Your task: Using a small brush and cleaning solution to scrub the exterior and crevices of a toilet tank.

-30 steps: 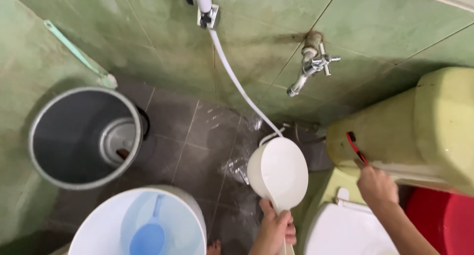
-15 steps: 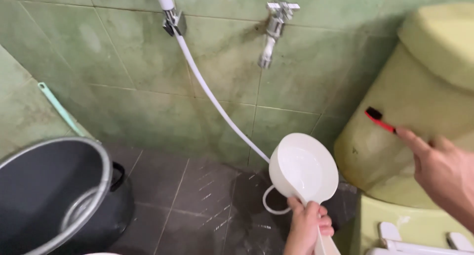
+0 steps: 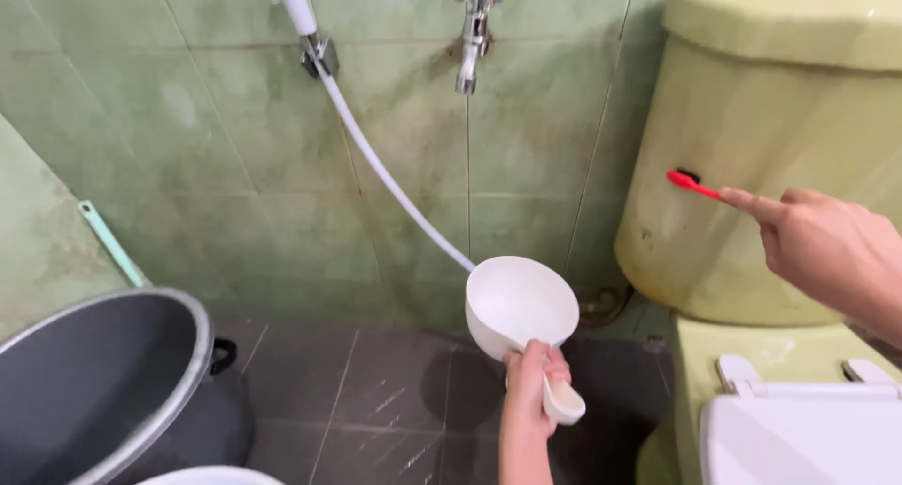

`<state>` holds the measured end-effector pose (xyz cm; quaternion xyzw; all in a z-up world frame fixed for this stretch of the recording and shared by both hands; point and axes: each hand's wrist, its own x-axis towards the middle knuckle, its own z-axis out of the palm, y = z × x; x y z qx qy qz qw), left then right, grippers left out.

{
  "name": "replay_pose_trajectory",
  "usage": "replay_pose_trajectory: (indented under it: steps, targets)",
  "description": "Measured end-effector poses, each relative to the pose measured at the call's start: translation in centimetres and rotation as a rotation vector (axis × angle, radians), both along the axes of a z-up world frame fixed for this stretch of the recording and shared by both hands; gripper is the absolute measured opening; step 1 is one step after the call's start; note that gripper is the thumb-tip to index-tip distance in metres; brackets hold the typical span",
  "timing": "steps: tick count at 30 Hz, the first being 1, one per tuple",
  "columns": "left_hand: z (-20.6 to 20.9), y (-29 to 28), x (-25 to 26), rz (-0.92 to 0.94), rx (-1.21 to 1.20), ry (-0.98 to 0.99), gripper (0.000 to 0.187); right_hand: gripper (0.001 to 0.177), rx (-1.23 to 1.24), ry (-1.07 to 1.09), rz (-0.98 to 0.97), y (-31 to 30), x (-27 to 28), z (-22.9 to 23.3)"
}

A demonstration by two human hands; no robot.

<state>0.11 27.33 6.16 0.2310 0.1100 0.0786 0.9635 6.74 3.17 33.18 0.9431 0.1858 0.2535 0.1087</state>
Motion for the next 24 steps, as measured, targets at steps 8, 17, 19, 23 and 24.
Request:
replay_pose_trajectory:
  steps: [8,17,19,23,24]
  targets:
    - [-3.6,-2.0,-0.3,0.145,-0.145,0.201,0.051,0.045,0.224,-0.015,0.331,1.9,-0.5,-8.6]
    - [9.5,-5.2,-8.5,-0.419,0.131,-0.001,0.024,0.036,0.455,-0.055,0.294,-3.4,0.4,-4.5]
    - [7.8,-7.4,-8.1,-0.637,0.045,-0.252,0.036,0.039,0.49,-0.036,0.296,-5.0,1.3,-2.9]
    - [4.6,-12.3,-7.0,-0.765,0.161,-0.003,0.047,0.037,0.566,-0.014,0.404,-6.5,1.2,-2.2]
    - [2.1,-13.9,-5.9,-0.847,0.022,-0.067,0.052,0.034,0.53,-0.015,0.367,-6.6,0.9,-2.7]
